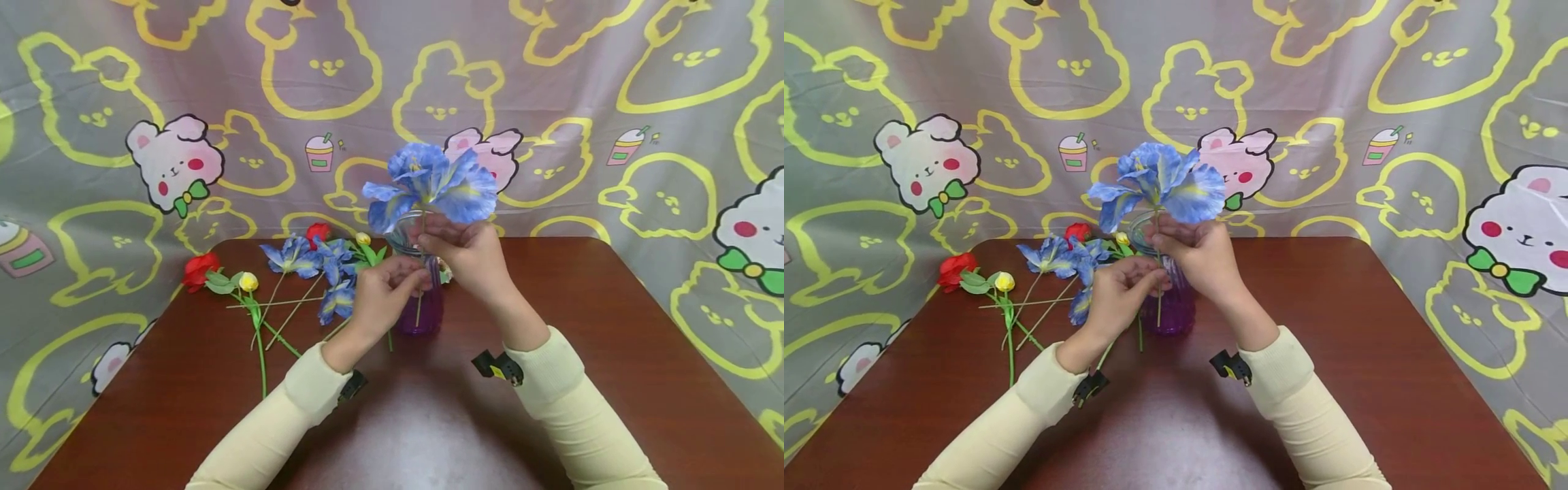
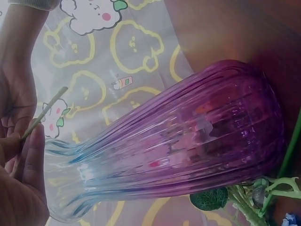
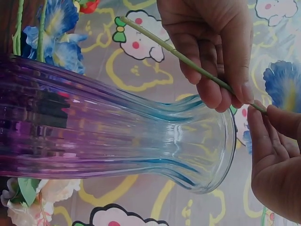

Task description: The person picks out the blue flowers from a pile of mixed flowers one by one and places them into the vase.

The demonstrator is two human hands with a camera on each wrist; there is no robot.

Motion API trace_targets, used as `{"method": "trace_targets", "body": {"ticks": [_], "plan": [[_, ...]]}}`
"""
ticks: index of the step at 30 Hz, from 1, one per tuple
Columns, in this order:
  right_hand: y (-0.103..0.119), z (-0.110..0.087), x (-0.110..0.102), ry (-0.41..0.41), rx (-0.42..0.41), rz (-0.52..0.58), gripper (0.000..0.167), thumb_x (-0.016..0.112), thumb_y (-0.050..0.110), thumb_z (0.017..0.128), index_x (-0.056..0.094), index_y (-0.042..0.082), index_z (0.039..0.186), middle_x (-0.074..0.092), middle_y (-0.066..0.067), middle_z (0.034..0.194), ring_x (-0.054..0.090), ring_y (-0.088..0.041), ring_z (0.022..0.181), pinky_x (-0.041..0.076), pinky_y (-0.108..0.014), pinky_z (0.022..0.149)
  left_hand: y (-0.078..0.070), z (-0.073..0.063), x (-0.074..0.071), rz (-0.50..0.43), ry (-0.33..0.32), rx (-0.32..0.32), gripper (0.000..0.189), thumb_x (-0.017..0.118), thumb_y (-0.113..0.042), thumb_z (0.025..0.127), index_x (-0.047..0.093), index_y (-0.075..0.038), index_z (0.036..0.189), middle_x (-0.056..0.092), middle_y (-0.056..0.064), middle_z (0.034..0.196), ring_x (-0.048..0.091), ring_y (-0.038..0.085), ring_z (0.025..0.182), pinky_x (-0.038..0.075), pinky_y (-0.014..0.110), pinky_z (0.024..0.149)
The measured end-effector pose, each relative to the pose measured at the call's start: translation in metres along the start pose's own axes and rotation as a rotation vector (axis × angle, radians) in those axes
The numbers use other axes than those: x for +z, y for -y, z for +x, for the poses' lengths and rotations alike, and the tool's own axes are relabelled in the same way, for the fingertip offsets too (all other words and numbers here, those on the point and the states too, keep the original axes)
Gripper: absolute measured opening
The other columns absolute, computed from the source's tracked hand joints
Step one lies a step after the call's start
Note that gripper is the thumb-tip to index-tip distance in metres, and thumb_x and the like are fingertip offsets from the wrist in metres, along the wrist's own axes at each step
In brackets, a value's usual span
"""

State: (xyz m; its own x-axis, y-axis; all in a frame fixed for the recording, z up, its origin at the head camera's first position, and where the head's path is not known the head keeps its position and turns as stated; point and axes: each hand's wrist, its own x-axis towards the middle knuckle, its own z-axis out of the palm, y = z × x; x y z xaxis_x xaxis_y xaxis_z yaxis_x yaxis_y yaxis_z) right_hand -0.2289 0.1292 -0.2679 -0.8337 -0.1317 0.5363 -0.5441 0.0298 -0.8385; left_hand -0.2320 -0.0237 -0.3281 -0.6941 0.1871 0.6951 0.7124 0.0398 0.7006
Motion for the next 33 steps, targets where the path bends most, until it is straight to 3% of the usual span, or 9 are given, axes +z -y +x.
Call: {"method": "trace_targets", "body": {"ticks": [7, 14, 23, 28, 33], "plan": [[0.000, -0.002, -0.001, -0.002, 0.039, 0.017, 0.024, 0.068, -0.002, 0.088, 0.064, -0.011, 0.110, 0.073, -0.014, 0.097, 0.069, -0.023, 0.096, 0.054, -0.032, 0.084, 0.002, -0.002, 0.000, -0.003, 0.000, -0.004, 0.008, 0.069, -0.001, 0.089, 0.068, 0.007, 0.091, 0.071, 0.015, 0.077, 0.070, 0.022, 0.066, 0.057, 0.030, 0.058], [0.003, 0.000, -0.005, -0.018, -0.003, 0.001, 0.023, 0.070, -0.001, 0.087, 0.065, -0.011, 0.106, 0.073, -0.012, 0.093, 0.070, -0.022, 0.094, 0.054, -0.031, 0.083, 0.007, -0.005, -0.006, -0.027, -0.024, -0.028, 0.014, 0.073, 0.000, 0.085, 0.068, 0.009, 0.095, 0.071, 0.017, 0.082, 0.070, 0.028, 0.070, 0.057, 0.031, 0.062], [0.006, 0.006, -0.020, -0.007, -0.056, 0.001, 0.025, 0.068, -0.005, 0.086, 0.064, -0.012, 0.110, 0.072, -0.014, 0.097, 0.070, -0.022, 0.090, 0.056, -0.034, 0.080, 0.020, -0.006, -0.022, 0.129, -0.115, -0.001, 0.033, 0.080, -0.010, 0.081, 0.065, 0.003, 0.107, 0.066, 0.014, 0.099, 0.067, 0.024, 0.085, 0.057, 0.041, 0.066], [0.010, 0.013, -0.031, -0.034, -0.053, -0.002, 0.021, 0.067, -0.007, 0.086, 0.064, -0.013, 0.106, 0.073, -0.010, 0.092, 0.070, -0.019, 0.088, 0.056, -0.030, 0.079, 0.029, -0.005, -0.024, 0.162, -0.097, -0.031, 0.050, 0.082, -0.015, 0.080, 0.056, 0.001, 0.120, 0.055, 0.013, 0.112, 0.059, 0.025, 0.101, 0.055, 0.041, 0.080], [0.018, 0.022, -0.039, -0.060, -0.061, 0.007, 0.021, 0.068, -0.008, 0.085, 0.064, -0.010, 0.105, 0.073, -0.009, 0.091, 0.071, -0.018, 0.087, 0.055, -0.027, 0.078, 0.036, -0.004, -0.023, 0.230, -0.041, -0.126, 0.075, 0.084, -0.021, 0.079, 0.041, -0.002, 0.137, 0.048, 0.015, 0.128, 0.050, 0.024, 0.117, 0.046, 0.041, 0.097]]}}
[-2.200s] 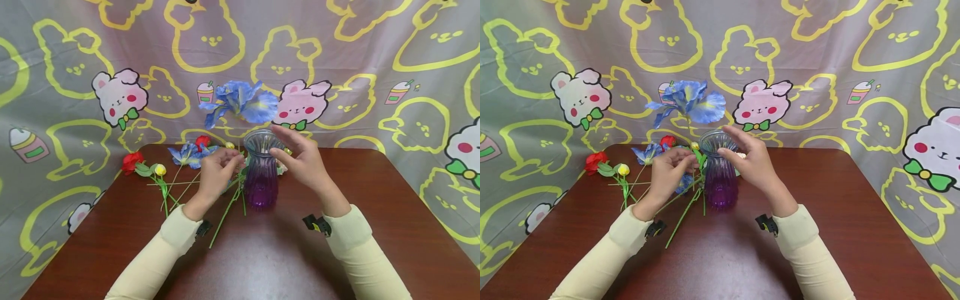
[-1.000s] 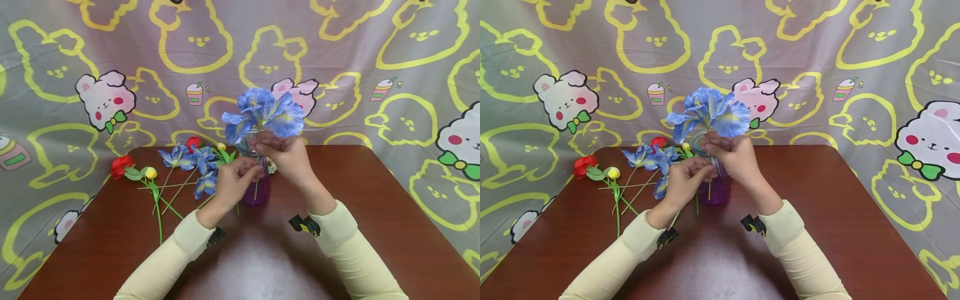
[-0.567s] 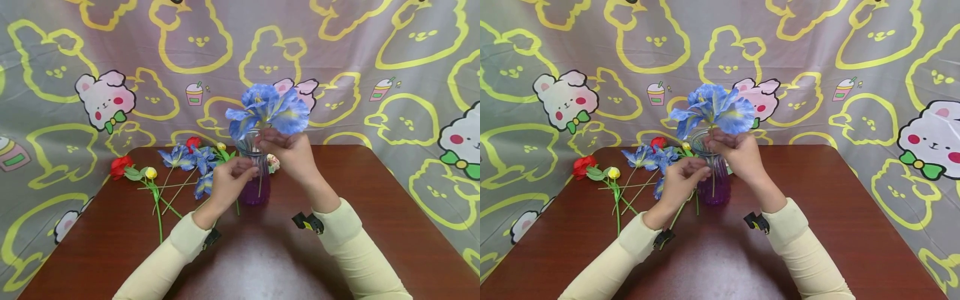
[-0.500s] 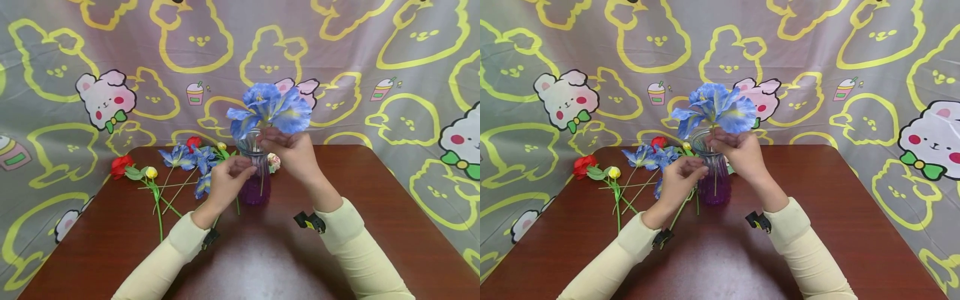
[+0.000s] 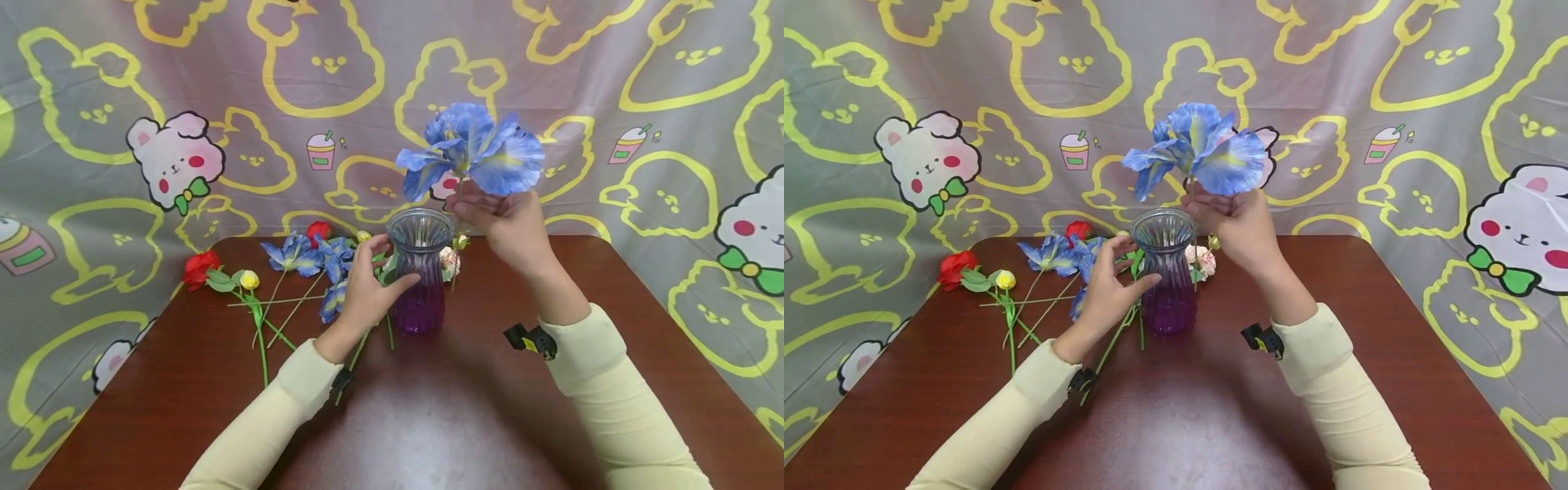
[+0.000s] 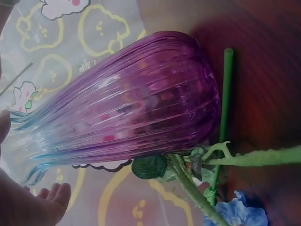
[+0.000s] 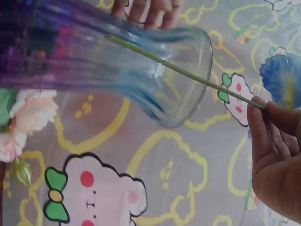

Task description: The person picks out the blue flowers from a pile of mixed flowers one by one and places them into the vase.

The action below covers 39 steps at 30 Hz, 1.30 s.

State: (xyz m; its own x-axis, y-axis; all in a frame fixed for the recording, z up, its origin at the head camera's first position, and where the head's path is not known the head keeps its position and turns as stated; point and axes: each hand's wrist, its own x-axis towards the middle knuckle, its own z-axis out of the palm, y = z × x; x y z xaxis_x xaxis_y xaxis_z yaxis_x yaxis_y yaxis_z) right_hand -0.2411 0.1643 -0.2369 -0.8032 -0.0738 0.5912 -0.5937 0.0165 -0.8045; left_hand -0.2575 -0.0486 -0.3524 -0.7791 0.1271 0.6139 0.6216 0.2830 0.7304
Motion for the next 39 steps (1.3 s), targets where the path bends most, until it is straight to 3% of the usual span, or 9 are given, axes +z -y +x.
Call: {"method": "trace_targets", "body": {"ticks": [5, 11, 20, 27, 35, 39], "plan": [[0.007, 0.010, -0.006, -0.022, -0.045, 0.060, 0.021, 0.067, -0.013, 0.083, 0.064, -0.010, 0.103, 0.072, -0.011, 0.091, 0.071, -0.020, 0.086, 0.056, -0.029, 0.077, 0.004, 0.002, 0.005, 0.069, 0.091, -0.112, 0.094, 0.083, -0.032, 0.078, 0.027, -0.005, 0.148, 0.042, 0.016, 0.139, 0.043, 0.029, 0.129, 0.039, 0.045, 0.103], [0.016, 0.017, -0.012, -0.019, -0.168, 0.105, 0.030, 0.064, -0.019, 0.081, 0.063, -0.006, 0.107, 0.070, -0.015, 0.092, 0.070, -0.024, 0.086, 0.056, -0.029, 0.077, 0.009, 0.001, 0.011, 0.125, 0.159, -0.215, 0.101, 0.082, -0.042, 0.077, 0.022, -0.010, 0.152, 0.036, 0.012, 0.149, 0.036, 0.028, 0.135, 0.034, 0.051, 0.106], [0.033, 0.031, -0.014, -0.112, -0.219, 0.164, 0.034, 0.067, -0.020, 0.078, 0.062, -0.005, 0.108, 0.069, -0.018, 0.093, 0.070, -0.026, 0.085, 0.056, -0.030, 0.079, 0.017, 0.003, 0.017, 0.161, 0.206, -0.197, 0.100, 0.084, -0.038, 0.075, 0.026, -0.006, 0.151, 0.040, 0.016, 0.147, 0.038, 0.029, 0.135, 0.034, 0.050, 0.107], [0.049, 0.040, -0.001, -0.185, -0.208, 0.190, 0.033, 0.070, -0.018, 0.078, 0.063, -0.004, 0.108, 0.069, -0.018, 0.097, 0.070, -0.026, 0.088, 0.054, -0.033, 0.083, 0.018, 0.000, 0.019, 0.174, 0.242, -0.221, 0.101, 0.081, -0.038, 0.079, 0.023, 0.000, 0.152, 0.031, 0.019, 0.153, 0.031, 0.033, 0.139, 0.031, 0.050, 0.109], [0.038, 0.041, 0.022, -0.101, -0.291, 0.135, 0.031, 0.064, -0.020, 0.082, 0.061, -0.007, 0.110, 0.069, -0.016, 0.098, 0.069, -0.027, 0.090, 0.054, -0.039, 0.086, 0.022, -0.001, 0.020, 0.197, 0.230, -0.170, 0.099, 0.081, -0.037, 0.079, 0.026, 0.007, 0.149, 0.034, 0.025, 0.150, 0.034, 0.037, 0.136, 0.032, 0.051, 0.108], [0.027, 0.038, 0.029, -0.072, -0.193, 0.100, 0.028, 0.064, -0.016, 0.084, 0.060, -0.009, 0.111, 0.070, -0.017, 0.100, 0.070, -0.025, 0.091, 0.054, -0.037, 0.084, 0.023, -0.001, 0.022, 0.172, 0.222, -0.160, 0.098, 0.081, -0.036, 0.079, 0.027, 0.007, 0.149, 0.034, 0.023, 0.150, 0.035, 0.037, 0.136, 0.032, 0.052, 0.108]]}}
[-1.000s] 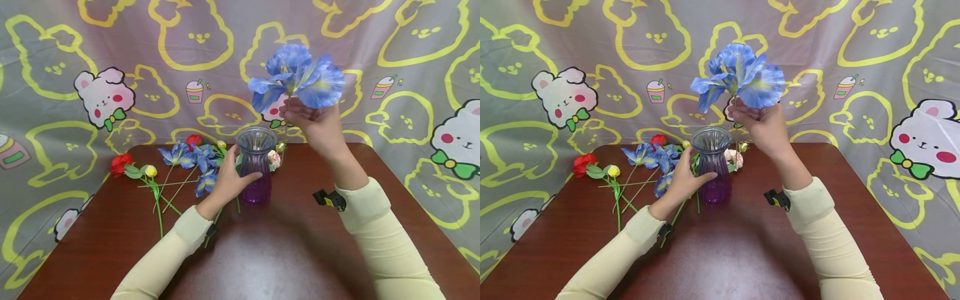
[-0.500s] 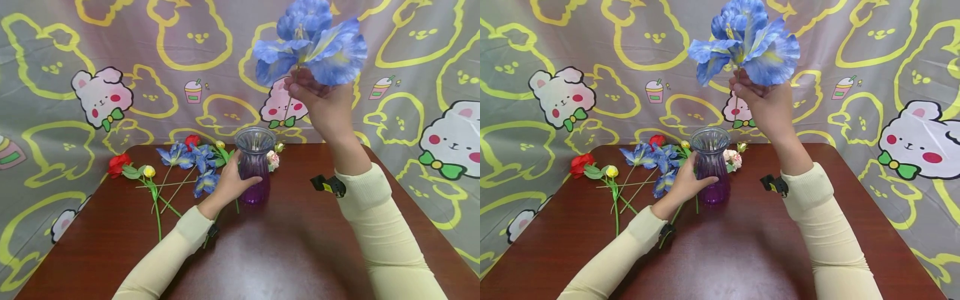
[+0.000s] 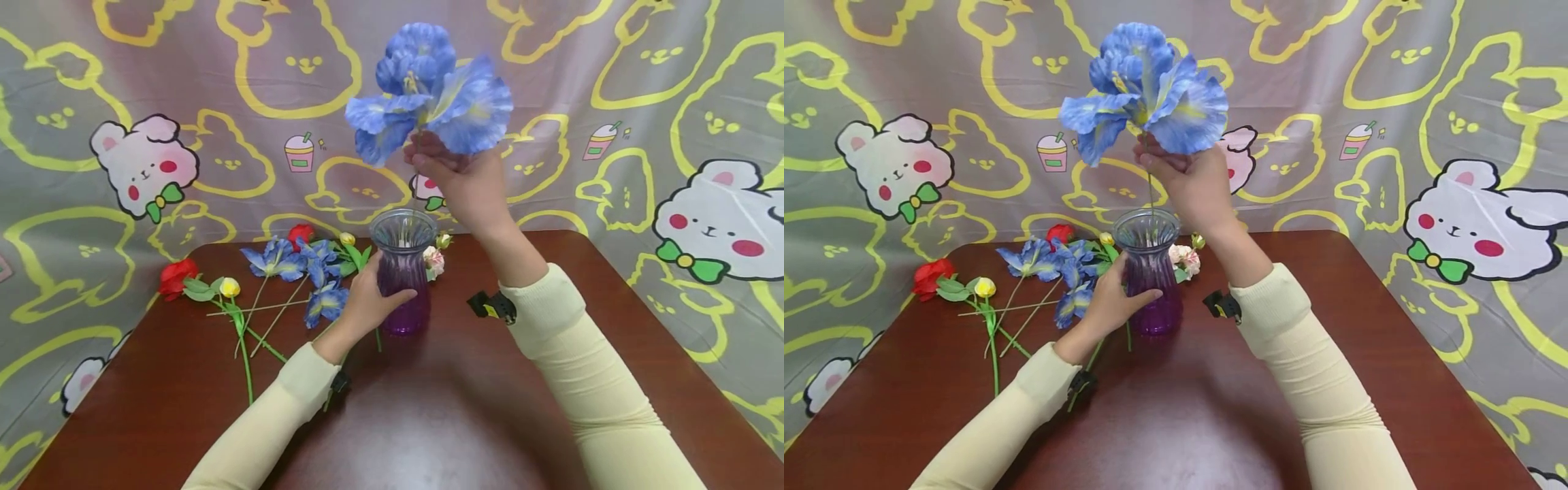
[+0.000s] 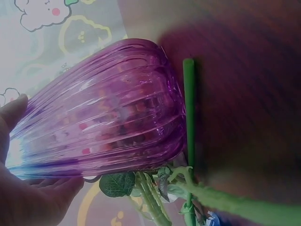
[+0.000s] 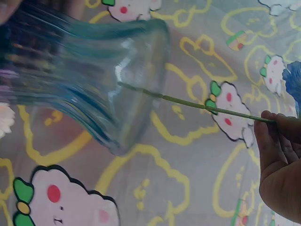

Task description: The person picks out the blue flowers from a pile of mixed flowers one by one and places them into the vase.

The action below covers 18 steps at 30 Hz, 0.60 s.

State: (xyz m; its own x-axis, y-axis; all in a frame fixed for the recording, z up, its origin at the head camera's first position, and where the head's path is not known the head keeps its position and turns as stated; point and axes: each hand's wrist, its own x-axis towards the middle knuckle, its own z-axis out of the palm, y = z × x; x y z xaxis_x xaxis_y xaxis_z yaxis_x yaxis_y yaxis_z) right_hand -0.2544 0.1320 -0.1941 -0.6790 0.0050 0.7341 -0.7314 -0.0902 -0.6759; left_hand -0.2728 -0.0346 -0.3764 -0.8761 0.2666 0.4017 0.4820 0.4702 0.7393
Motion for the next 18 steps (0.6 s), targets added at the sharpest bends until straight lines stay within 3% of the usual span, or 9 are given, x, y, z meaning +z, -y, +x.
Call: {"method": "trace_targets", "body": {"ticks": [3, 7, 12, 18], "plan": [[-0.008, -0.004, 0.005, 0.008, 0.091, -0.048, 0.024, 0.066, -0.011, 0.086, 0.062, -0.009, 0.110, 0.070, -0.019, 0.101, 0.070, -0.023, 0.093, 0.054, -0.033, 0.085, 0.001, 0.000, -0.001, 0.003, -0.010, 0.018, 0.096, 0.081, -0.035, 0.080, 0.028, 0.007, 0.148, 0.036, 0.024, 0.149, 0.037, 0.037, 0.135, 0.033, 0.052, 0.107], [-0.018, -0.009, 0.009, 0.033, 0.137, -0.094, 0.025, 0.066, -0.009, 0.087, 0.062, -0.011, 0.111, 0.069, -0.023, 0.104, 0.069, -0.024, 0.095, 0.054, -0.034, 0.084, 0.000, 0.000, -0.001, 0.017, -0.017, 0.039, 0.095, 0.082, -0.032, 0.079, 0.029, 0.008, 0.146, 0.038, 0.026, 0.147, 0.038, 0.038, 0.134, 0.034, 0.052, 0.107], [-0.033, -0.015, 0.012, 0.063, 0.175, -0.099, 0.029, 0.066, -0.009, 0.087, 0.059, -0.009, 0.115, 0.068, -0.023, 0.105, 0.069, -0.024, 0.094, 0.055, -0.035, 0.082, -0.001, -0.001, -0.002, 0.015, -0.009, 0.014, 0.095, 0.082, -0.033, 0.078, 0.030, 0.007, 0.147, 0.038, 0.025, 0.146, 0.039, 0.038, 0.133, 0.035, 0.051, 0.106], [-0.044, -0.020, 0.013, 0.086, 0.159, -0.164, 0.033, 0.068, -0.008, 0.084, 0.057, -0.009, 0.115, 0.066, -0.022, 0.102, 0.068, -0.027, 0.094, 0.055, -0.035, 0.081, -0.003, 0.000, -0.001, 0.007, 0.011, -0.017, 0.096, 0.081, -0.036, 0.079, 0.028, 0.005, 0.148, 0.037, 0.024, 0.148, 0.038, 0.037, 0.134, 0.034, 0.052, 0.107]]}}
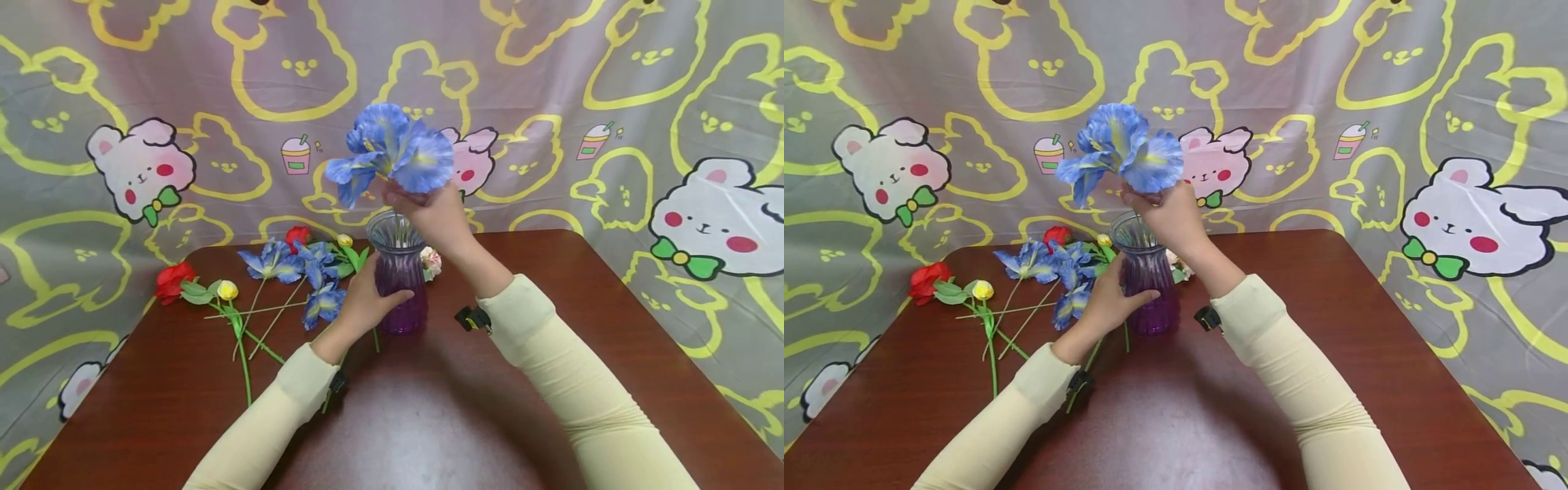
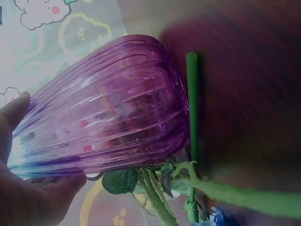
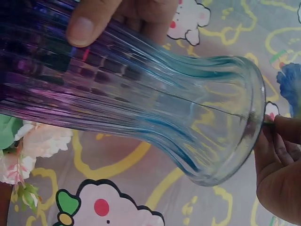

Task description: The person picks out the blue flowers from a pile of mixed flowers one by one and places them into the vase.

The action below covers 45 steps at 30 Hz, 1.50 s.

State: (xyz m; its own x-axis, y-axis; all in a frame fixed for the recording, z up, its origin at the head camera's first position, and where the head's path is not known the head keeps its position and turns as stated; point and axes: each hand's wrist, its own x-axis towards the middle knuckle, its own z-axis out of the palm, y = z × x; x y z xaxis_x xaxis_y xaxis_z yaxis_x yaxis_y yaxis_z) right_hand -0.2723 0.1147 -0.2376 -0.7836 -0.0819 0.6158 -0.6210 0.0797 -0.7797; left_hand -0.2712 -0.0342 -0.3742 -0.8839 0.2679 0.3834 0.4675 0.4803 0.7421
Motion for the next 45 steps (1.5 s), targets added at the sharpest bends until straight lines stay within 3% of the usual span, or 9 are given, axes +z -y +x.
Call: {"method": "trace_targets", "body": {"ticks": [6, 10, 13, 19, 26, 35, 45], "plan": [[-0.005, 0.000, 0.000, 0.002, -0.006, -0.314, 0.038, 0.075, 0.007, 0.082, 0.060, -0.004, 0.115, 0.067, -0.015, 0.105, 0.063, -0.021, 0.095, 0.053, -0.035, 0.081, 0.000, 0.002, 0.002, -0.035, 0.002, 0.002, 0.095, 0.081, -0.033, 0.079, 0.028, 0.003, 0.149, 0.040, 0.022, 0.147, 0.041, 0.034, 0.133, 0.034, 0.049, 0.107], [-0.007, 0.002, 0.000, 0.044, -0.023, -0.506, 0.025, 0.074, 0.009, 0.081, 0.067, -0.003, 0.101, 0.068, -0.014, 0.086, 0.059, -0.021, 0.075, 0.049, -0.035, 0.069, 0.001, 0.002, 0.002, -0.011, -0.009, 0.031, 0.094, 0.082, -0.031, 0.079, 0.030, 0.005, 0.148, 0.043, 0.023, 0.144, 0.044, 0.034, 0.130, 0.037, 0.048, 0.105], [-0.007, 0.003, 0.001, 0.104, 0.022, -0.550, 0.016, 0.072, 0.009, 0.083, 0.072, -0.001, 0.095, 0.070, -0.011, 0.080, 0.062, -0.017, 0.072, 0.050, -0.033, 0.066, 0.001, 0.003, 0.002, 0.012, -0.008, 0.042, 0.094, 0.082, -0.032, 0.079, 0.030, 0.006, 0.147, 0.044, 0.024, 0.143, 0.046, 0.035, 0.129, 0.038, 0.049, 0.104], [-0.007, 0.001, 0.003, 0.159, 0.108, -0.573, 0.015, 0.070, 0.013, 0.087, 0.074, 0.002, 0.097, 0.073, -0.008, 0.091, 0.069, -0.018, 0.086, 0.054, -0.034, 0.076, 0.001, 0.002, 0.002, 0.006, 0.016, 0.026, 0.094, 0.081, -0.035, 0.080, 0.029, 0.001, 0.149, 0.044, 0.021, 0.144, 0.046, 0.034, 0.129, 0.038, 0.050, 0.103], [-0.010, 0.002, 0.004, 0.183, 0.131, -0.588, 0.014, 0.070, 0.010, 0.084, 0.074, 0.001, 0.094, 0.073, -0.009, 0.092, 0.069, -0.020, 0.086, 0.054, -0.034, 0.077, 0.002, 0.001, 0.002, -0.022, 0.002, 0.057, 0.092, 0.083, -0.032, 0.078, 0.031, -0.001, 0.148, 0.048, 0.019, 0.141, 0.048, 0.031, 0.126, 0.040, 0.048, 0.102], [-0.008, 0.004, 0.010, 0.257, 0.121, -0.723, 0.013, 0.067, 0.009, 0.087, 0.076, 0.001, 0.092, 0.072, -0.010, 0.094, 0.067, -0.022, 0.088, 0.055, -0.036, 0.076, 0.001, 0.002, 0.000, -0.003, 0.003, 0.072, 0.090, 0.082, -0.030, 0.079, 0.031, -0.001, 0.148, 0.047, 0.019, 0.141, 0.048, 0.031, 0.127, 0.040, 0.048, 0.102], [-0.008, 0.005, 0.014, 0.317, 0.135, -0.780, 0.011, 0.067, 0.009, 0.086, 0.078, 0.004, 0.089, 0.073, -0.006, 0.091, 0.066, -0.020, 0.092, 0.054, -0.035, 0.078, 0.001, 0.001, -0.002, -0.008, -0.007, 0.104, 0.087, 0.083, -0.028, 0.079, 0.033, -0.003, 0.147, 0.050, 0.016, 0.139, 0.049, 0.028, 0.126, 0.041, 0.045, 0.102]]}}
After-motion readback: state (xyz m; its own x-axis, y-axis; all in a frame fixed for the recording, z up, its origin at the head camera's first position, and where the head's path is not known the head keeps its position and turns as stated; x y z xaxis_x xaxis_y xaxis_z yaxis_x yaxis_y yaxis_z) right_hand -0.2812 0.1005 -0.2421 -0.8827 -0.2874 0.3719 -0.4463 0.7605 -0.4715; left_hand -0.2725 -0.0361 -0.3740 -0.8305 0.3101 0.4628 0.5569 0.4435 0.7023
